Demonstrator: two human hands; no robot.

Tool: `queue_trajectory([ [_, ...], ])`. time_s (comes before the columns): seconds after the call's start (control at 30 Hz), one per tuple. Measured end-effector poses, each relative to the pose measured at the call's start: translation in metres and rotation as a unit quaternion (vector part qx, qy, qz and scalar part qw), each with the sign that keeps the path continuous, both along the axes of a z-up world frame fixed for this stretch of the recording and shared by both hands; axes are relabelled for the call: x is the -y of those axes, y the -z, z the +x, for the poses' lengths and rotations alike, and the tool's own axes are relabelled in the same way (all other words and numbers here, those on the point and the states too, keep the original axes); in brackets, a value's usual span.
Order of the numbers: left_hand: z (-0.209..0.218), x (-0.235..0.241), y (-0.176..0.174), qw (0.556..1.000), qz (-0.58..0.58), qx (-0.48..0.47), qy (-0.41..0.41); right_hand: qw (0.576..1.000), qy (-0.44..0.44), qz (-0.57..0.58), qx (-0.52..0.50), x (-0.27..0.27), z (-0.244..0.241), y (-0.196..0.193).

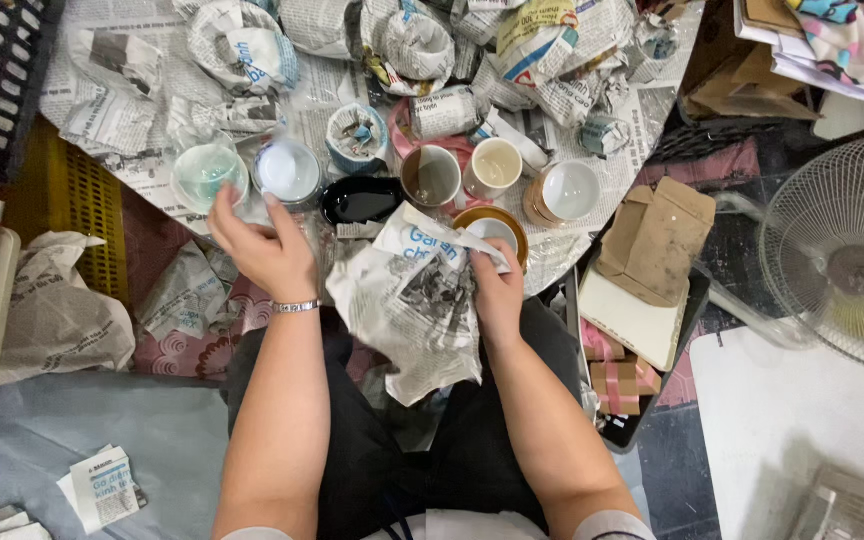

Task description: The person wraps small ceramic bowls and cups in newspaper sheets, folding the paper around each item and stacking the wrapped units on the table. They handle each piece individually, smoothing the paper and adjusting folds before placing the wrapped items aside.

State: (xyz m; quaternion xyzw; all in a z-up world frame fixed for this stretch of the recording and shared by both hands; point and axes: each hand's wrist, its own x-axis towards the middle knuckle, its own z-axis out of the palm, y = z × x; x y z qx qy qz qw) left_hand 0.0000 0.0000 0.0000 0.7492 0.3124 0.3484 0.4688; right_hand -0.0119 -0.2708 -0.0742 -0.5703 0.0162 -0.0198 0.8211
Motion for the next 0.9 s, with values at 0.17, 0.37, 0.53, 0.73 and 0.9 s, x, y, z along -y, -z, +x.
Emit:
queue_trajectory([
  [0.17,-0.022,-0.003,0.026,0.943,-0.185,0.067,0.267,1.000,-0.004,-0.031,0.001,-0.007,-0.008,-0.008],
  [0.37,-0.040,-0.006,0.000,0.810,-0.224,0.034,0.540,0.992,-0.062,-0.096,0.045,-0.012,-0.020,-0.029],
  [0.53,-0.052,0.004,0.014,0.826,-0.170,-0.102,0.529,0.982,-0.099,-0.148,0.068,-0.010,-0.032,-0.054],
  [0.73,-0.067,0.014,0.062,0.848,-0.258,-0.021,0.462,0.979,-0.137,-0.149,0.006,0.014,-0.041,-0.069],
  [0.9,-0.102,0.026,0.068,0.868,-0.191,-0.016,0.459,0.980,-0.161,-0.118,-0.021,0.039,-0.063,-0.054],
])
